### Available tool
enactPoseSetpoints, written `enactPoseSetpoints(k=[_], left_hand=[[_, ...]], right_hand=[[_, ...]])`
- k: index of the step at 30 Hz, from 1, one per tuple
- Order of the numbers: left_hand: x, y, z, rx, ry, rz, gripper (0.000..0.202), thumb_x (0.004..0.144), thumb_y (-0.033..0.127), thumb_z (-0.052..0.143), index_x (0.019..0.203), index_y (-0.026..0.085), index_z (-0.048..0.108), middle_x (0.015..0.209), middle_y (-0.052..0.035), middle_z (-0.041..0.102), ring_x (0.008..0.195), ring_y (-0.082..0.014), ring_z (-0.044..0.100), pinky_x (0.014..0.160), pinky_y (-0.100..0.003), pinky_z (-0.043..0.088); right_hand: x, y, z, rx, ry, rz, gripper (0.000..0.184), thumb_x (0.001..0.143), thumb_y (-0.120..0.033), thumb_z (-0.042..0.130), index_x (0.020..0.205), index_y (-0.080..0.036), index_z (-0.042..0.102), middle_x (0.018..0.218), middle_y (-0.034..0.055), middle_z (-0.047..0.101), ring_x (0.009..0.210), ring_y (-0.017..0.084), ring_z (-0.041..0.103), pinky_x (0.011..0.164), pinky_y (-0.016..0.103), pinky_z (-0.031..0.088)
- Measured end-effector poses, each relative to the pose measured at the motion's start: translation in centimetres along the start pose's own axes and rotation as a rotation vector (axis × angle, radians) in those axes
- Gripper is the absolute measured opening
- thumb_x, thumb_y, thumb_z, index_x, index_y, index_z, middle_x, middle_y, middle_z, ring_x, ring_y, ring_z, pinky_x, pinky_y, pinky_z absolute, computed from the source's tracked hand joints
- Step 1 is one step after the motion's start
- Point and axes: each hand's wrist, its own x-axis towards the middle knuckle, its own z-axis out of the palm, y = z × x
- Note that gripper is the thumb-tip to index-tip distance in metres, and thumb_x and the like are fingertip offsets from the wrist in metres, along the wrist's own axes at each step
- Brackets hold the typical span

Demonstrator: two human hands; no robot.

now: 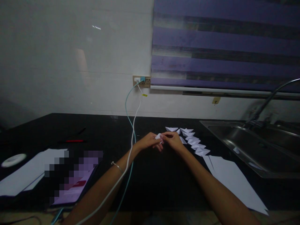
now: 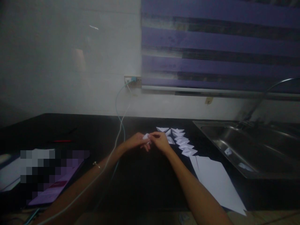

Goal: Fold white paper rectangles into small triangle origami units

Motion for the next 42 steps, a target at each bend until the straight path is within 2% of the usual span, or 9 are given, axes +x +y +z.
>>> enactPoseSetpoints(k=[4,7,10,17,22,26,30,37,42], left_hand=[[0.2,-0.1,0.3,-0.01,0.007,-0.023,0.048,0.086,0.053,0.046,0.092,0.008,0.06,0.072,-0.0121,0.068,0.06,-0.0175,0.067,0.045,-0.019,0.037],[0.0,0.0,0.6,0.125,0.15,-0.006,0.048,0.089,0.056,0.038,0.095,0.012,0.056,0.068,-0.0055,0.065,0.05,-0.0132,0.062,0.044,-0.02,0.038],[-0.1,0.2,0.8,0.316,0.272,0.047,0.044,0.09,0.056,0.036,0.086,0.016,0.055,0.062,0.0003,0.06,0.045,-0.01,0.056,0.047,-0.02,0.041],[-0.1,0.0,0.4,0.396,0.329,0.083,0.045,0.092,0.053,0.031,0.081,0.017,0.055,0.057,0.0028,0.055,0.045,-0.0097,0.053,0.049,-0.021,0.041],[0.2,0.1,0.0,0.347,0.404,0.112,0.048,0.092,0.052,0.034,0.085,0.014,0.061,0.062,-0.0001,0.059,0.042,-0.0079,0.052,0.044,-0.019,0.039],[0.4,0.3,0.1,0.243,0.473,0.125,0.051,0.091,0.052,0.037,0.108,0.012,0.064,0.074,-0.0058,0.066,0.042,-0.0086,0.057,0.037,-0.017,0.036],[0.6,0.3,0.3,0.077,0.503,0.152,0.055,0.091,0.051,0.039,0.122,0.01,0.057,0.084,-0.0123,0.07,0.046,-0.0105,0.061,0.035,-0.017,0.035],[1.3,-0.2,0.1,-0.103,0.536,0.166,0.052,0.089,0.052,0.042,0.111,0.007,0.058,0.088,-0.0146,0.069,0.058,-0.0156,0.067,0.038,-0.018,0.041],[1.6,-0.5,0.7,-0.096,0.503,0.155,0.042,0.08,0.051,0.058,0.1,0.014,0.052,0.076,-0.0047,0.066,0.052,-0.0119,0.063,0.036,-0.016,0.039]], right_hand=[[0.0,-0.3,-0.2,0.004,0.056,0.02,0.025,0.069,-0.04,0.07,0.076,-0.016,0.074,0.067,0.0037,0.068,0.06,0.016,0.058,0.059,0.028,0.043],[-0.1,-0.6,-0.2,0.002,0.081,0.049,0.026,0.067,-0.04,0.071,0.075,-0.016,0.074,0.065,0.0024,0.067,0.06,0.015,0.055,0.058,0.027,0.041],[-0.3,-0.9,0.0,0.04,0.076,0.095,0.028,0.068,-0.042,0.071,0.077,-0.015,0.074,0.061,0.0007,0.063,0.055,0.012,0.051,0.055,0.026,0.038],[-0.5,-1.4,0.6,0.155,0.107,0.148,0.031,0.066,-0.043,0.073,0.078,-0.014,0.074,0.063,0.0026,0.065,0.056,0.013,0.054,0.052,0.025,0.044],[-0.3,-1.6,0.5,0.268,0.259,0.189,0.036,0.061,-0.042,0.078,0.082,-0.014,0.073,0.079,0.0064,0.068,0.069,0.018,0.062,0.056,0.03,0.055],[-0.1,-1.6,0.3,0.351,0.378,0.159,0.033,0.061,-0.04,0.078,0.083,-0.016,0.071,0.088,0.0057,0.067,0.08,0.019,0.063,0.061,0.03,0.058],[0.0,-1.1,0.2,0.385,0.427,0.145,0.032,0.062,-0.041,0.077,0.082,-0.017,0.068,0.084,0.0045,0.066,0.076,0.018,0.064,0.063,0.032,0.06],[0.3,-0.6,0.7,0.414,0.428,0.093,0.033,0.067,-0.044,0.074,0.081,-0.017,0.062,0.079,0.0041,0.064,0.069,0.019,0.067,0.07,0.038,0.06],[0.4,-0.4,0.9,0.289,0.4,0.041,0.034,0.066,-0.046,0.074,0.08,-0.017,0.064,0.079,0.0026,0.062,0.068,0.017,0.064,0.069,0.036,0.06]])
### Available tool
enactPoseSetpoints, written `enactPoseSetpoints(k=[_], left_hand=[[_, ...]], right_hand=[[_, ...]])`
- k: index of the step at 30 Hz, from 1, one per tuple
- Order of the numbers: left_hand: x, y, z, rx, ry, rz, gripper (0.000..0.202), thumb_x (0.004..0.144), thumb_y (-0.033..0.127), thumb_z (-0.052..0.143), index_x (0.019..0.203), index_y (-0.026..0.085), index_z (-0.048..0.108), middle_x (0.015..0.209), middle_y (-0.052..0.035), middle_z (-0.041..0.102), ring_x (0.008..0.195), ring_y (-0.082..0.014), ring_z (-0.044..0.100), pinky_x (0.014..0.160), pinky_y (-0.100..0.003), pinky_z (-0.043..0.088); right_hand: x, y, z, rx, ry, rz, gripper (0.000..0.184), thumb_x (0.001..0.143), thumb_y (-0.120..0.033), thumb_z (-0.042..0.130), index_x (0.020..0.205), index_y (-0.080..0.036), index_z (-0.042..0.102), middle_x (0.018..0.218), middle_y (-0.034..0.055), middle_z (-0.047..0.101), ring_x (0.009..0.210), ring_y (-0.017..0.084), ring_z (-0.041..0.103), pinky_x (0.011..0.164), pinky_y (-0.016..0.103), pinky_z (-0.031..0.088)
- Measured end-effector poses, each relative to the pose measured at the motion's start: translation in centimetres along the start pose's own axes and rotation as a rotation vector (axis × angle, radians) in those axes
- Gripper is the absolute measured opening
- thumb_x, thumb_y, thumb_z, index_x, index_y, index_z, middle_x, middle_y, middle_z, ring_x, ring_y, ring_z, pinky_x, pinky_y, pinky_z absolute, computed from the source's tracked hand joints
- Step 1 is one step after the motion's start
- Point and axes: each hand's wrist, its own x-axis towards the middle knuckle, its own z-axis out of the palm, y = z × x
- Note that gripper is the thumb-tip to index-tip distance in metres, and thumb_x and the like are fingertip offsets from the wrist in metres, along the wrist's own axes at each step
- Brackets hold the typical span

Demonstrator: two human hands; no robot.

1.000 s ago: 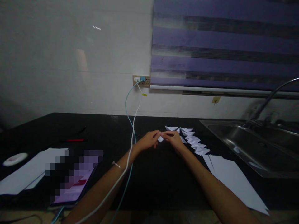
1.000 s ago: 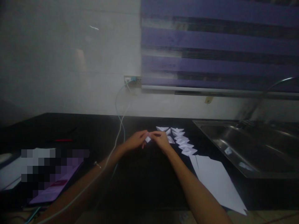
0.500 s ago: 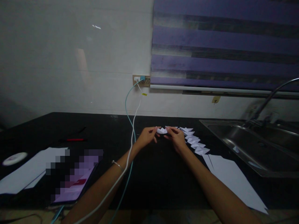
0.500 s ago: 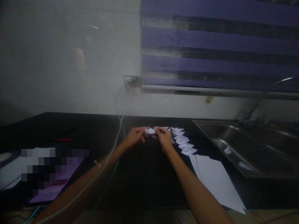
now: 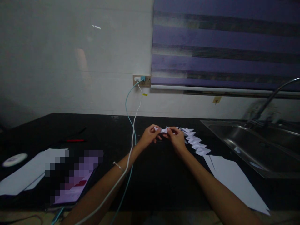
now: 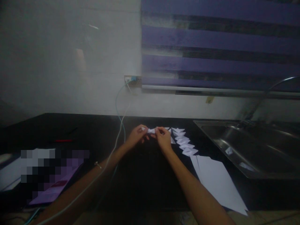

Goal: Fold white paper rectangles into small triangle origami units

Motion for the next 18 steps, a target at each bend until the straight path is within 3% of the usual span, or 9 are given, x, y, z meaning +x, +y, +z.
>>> enactPoseSetpoints(k=[4,10,18], left_hand=[[-0.3,-0.2,0.4,0.039,-0.016,-0.011,0.047,0.076,0.046,0.065,0.105,0.017,0.042,0.065,0.0034,0.061,0.04,-0.0068,0.052,0.035,-0.015,0.034],[-0.6,0.2,0.2,0.124,-0.131,-0.05,0.039,0.084,0.051,0.053,0.094,0.013,0.052,0.066,0.0005,0.057,0.042,-0.0065,0.051,0.036,-0.017,0.035],[-0.9,0.6,-0.1,0.105,-0.17,-0.037,0.036,0.086,0.05,0.051,0.092,0.014,0.053,0.063,0.0003,0.057,0.045,-0.0073,0.051,0.041,-0.018,0.035]], right_hand=[[-0.1,-0.3,0.0,-0.053,-0.043,-0.06,0.033,0.067,-0.048,0.072,0.078,-0.018,0.063,0.076,0.0013,0.06,0.069,0.016,0.062,0.069,0.034,0.059],[-0.2,-0.7,-0.1,-0.032,-0.08,-0.056,0.032,0.069,-0.047,0.071,0.081,-0.019,0.062,0.075,0.0006,0.061,0.069,0.017,0.062,0.072,0.035,0.057],[-0.4,-1.1,0.0,-0.043,-0.171,-0.008,0.034,0.071,-0.051,0.067,0.084,-0.02,0.061,0.074,0.002,0.062,0.064,0.017,0.062,0.065,0.032,0.054]])
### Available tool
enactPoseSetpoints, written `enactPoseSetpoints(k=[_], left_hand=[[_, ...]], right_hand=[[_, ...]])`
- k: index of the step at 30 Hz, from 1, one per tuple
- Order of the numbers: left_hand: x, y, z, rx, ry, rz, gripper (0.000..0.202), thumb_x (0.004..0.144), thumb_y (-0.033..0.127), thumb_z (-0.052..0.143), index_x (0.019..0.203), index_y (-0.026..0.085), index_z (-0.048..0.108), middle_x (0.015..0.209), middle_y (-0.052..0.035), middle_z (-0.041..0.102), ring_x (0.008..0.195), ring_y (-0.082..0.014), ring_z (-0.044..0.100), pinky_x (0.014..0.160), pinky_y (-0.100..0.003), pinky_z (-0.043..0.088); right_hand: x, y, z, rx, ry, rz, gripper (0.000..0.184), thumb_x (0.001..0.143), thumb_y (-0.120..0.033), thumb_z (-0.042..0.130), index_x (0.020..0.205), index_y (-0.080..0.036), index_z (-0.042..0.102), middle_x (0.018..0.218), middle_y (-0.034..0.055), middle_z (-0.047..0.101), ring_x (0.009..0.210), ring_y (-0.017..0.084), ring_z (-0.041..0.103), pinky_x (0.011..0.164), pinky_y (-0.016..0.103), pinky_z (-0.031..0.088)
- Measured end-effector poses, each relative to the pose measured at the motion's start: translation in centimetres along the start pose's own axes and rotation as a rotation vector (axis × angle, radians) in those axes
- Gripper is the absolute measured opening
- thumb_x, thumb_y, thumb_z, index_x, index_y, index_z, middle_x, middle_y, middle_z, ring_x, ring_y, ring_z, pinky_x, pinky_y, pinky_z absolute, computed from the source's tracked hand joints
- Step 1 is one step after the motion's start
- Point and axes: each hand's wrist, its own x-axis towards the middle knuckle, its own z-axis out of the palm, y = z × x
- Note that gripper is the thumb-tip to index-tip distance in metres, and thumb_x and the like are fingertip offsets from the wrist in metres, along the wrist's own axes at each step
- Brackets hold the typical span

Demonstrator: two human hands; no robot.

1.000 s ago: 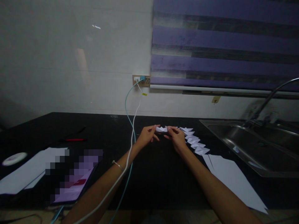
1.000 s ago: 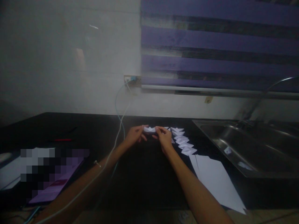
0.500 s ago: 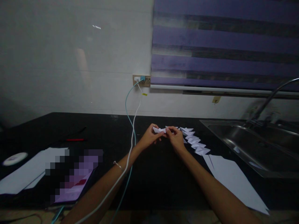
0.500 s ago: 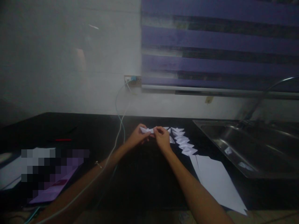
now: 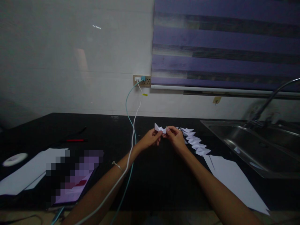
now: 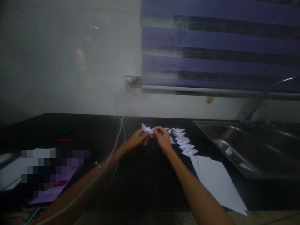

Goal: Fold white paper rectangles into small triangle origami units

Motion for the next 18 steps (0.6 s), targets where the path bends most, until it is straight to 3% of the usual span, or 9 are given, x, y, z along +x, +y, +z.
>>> enactPoseSetpoints(k=[4,9,18], left_hand=[[-0.2,0.2,-0.1,0.022,0.023,0.056,0.037,0.086,0.051,0.05,0.084,0.014,0.053,0.059,0.001,0.055,0.045,-0.0075,0.051,0.044,-0.019,0.037],[-0.3,0.7,-0.2,0.105,0.076,0.092,0.04,0.085,0.052,0.05,0.075,0.013,0.054,0.053,0.0027,0.052,0.042,-0.0072,0.048,0.044,-0.019,0.037],[-0.3,1.4,-0.4,0.165,0.171,0.049,0.049,0.087,0.055,0.043,0.058,0.015,0.05,0.042,0.0028,0.047,0.036,-0.0078,0.045,0.041,-0.019,0.034]], right_hand=[[-0.3,-0.4,0.0,0.034,-0.026,-0.001,0.031,0.071,-0.049,0.067,0.082,-0.021,0.06,0.073,0.0011,0.062,0.063,0.016,0.061,0.064,0.03,0.053],[-0.6,-0.9,0.2,0.023,-0.059,0.006,0.034,0.07,-0.044,0.071,0.093,-0.022,0.062,0.085,0.0029,0.064,0.061,0.015,0.062,0.061,0.029,0.053],[-0.1,-0.5,0.0,-0.055,-0.019,-0.035,0.03,0.068,-0.044,0.072,0.081,-0.018,0.067,0.071,0.0033,0.066,0.057,0.015,0.06,0.059,0.03,0.05]])
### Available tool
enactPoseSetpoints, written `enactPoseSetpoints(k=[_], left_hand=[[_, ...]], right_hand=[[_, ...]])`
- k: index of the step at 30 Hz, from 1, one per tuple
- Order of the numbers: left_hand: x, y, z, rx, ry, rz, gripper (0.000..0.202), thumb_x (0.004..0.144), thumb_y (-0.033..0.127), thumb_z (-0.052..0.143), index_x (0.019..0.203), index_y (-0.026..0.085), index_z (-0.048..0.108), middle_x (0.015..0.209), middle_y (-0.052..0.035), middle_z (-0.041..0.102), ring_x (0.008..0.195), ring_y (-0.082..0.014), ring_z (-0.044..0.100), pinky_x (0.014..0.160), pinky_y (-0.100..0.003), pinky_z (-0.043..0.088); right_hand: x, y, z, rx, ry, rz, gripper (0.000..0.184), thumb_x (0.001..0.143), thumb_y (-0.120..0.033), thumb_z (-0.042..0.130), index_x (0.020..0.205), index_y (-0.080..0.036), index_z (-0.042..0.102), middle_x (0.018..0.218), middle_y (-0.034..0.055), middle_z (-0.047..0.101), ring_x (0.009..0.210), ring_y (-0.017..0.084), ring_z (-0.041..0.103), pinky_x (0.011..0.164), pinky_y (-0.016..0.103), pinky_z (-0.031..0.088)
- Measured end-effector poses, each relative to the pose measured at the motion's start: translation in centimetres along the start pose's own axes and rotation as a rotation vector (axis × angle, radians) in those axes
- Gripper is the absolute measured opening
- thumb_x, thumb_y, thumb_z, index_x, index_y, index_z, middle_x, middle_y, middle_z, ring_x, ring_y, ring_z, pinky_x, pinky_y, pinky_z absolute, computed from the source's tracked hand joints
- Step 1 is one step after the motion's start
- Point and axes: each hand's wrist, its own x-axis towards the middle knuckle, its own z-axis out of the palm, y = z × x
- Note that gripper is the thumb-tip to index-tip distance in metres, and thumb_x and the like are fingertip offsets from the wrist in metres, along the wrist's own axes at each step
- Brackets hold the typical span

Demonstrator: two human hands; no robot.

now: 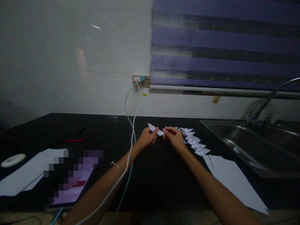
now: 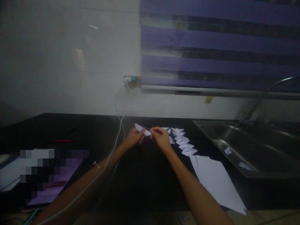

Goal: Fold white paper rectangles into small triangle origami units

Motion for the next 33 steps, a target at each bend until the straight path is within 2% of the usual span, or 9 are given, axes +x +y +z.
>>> enactPoseSetpoints(k=[3,6,9,15,19,24,27,33], left_hand=[[-0.1,0.3,0.1,0.001,0.005,0.007,0.049,0.087,0.054,0.042,0.057,0.016,0.049,0.042,0.0032,0.047,0.036,-0.0076,0.045,0.041,-0.019,0.034],[-0.3,0.2,0.2,0.007,-0.035,0.051,0.049,0.088,0.053,0.042,0.057,0.015,0.049,0.044,0.0033,0.047,0.037,-0.0069,0.045,0.043,-0.019,0.035],[-0.3,0.0,0.2,0.003,-0.073,0.082,0.05,0.089,0.053,0.042,0.057,0.015,0.049,0.044,0.0033,0.047,0.038,-0.0066,0.045,0.044,-0.018,0.036],[0.0,-0.8,0.2,-0.067,-0.14,0.04,0.056,0.091,0.058,0.027,0.066,0.014,0.051,0.046,0.0028,0.047,0.035,-0.0067,0.043,0.039,-0.019,0.031],[-0.1,-1.1,0.2,-0.001,-0.088,0.048,0.054,0.09,0.058,0.03,0.065,0.015,0.049,0.047,0.0042,0.044,0.035,-0.0066,0.041,0.039,-0.019,0.031],[-0.3,-1.2,0.5,0.109,-0.045,0.061,0.052,0.089,0.058,0.035,0.069,0.013,0.054,0.053,0.0014,0.05,0.042,-0.008,0.044,0.041,-0.02,0.031],[-0.3,-1.1,0.7,0.082,-0.072,0.049,0.056,0.09,0.059,0.03,0.067,0.013,0.052,0.047,0.0025,0.047,0.038,-0.0077,0.041,0.04,-0.02,0.03],[-0.4,-0.6,0.4,0.018,-0.134,-0.013,0.066,0.091,0.062,0.017,0.06,0.014,0.051,0.042,0.0024,0.045,0.034,-0.0076,0.04,0.039,-0.02,0.031]], right_hand=[[-0.1,-0.2,0.0,0.016,-0.035,0.04,0.031,0.069,-0.045,0.071,0.085,-0.018,0.068,0.071,0.0026,0.066,0.059,0.015,0.06,0.058,0.028,0.049],[-0.4,-0.5,0.3,-0.002,-0.134,0.099,0.032,0.07,-0.045,0.071,0.088,-0.019,0.068,0.073,0.003,0.067,0.06,0.015,0.06,0.057,0.027,0.048],[-0.6,-0.7,0.4,-0.06,-0.197,0.075,0.031,0.07,-0.045,0.07,0.084,-0.017,0.07,0.071,0.0037,0.067,0.058,0.015,0.058,0.057,0.028,0.047],[-0.4,-0.8,0.0,-0.019,-0.17,0.061,0.027,0.07,-0.043,0.071,0.081,-0.018,0.071,0.07,0.0031,0.066,0.058,0.014,0.057,0.059,0.028,0.046],[-0.4,-0.4,0.0,-0.004,-0.236,0.103,0.029,0.071,-0.042,0.071,0.084,-0.016,0.07,0.068,0.003,0.066,0.058,0.013,0.057,0.057,0.026,0.044],[-0.4,0.2,0.0,-0.069,-0.291,0.116,0.031,0.073,-0.044,0.069,0.076,-0.014,0.07,0.065,0.0033,0.065,0.056,0.012,0.056,0.055,0.024,0.042],[-0.3,0.1,-0.1,-0.087,-0.283,0.095,0.03,0.072,-0.044,0.07,0.072,-0.014,0.07,0.065,0.0038,0.066,0.055,0.012,0.055,0.055,0.024,0.042],[-0.5,-0.7,-0.2,-0.054,-0.329,0.14,0.031,0.068,-0.045,0.073,0.071,-0.014,0.071,0.065,0.0045,0.068,0.051,0.012,0.056,0.052,0.025,0.043]])
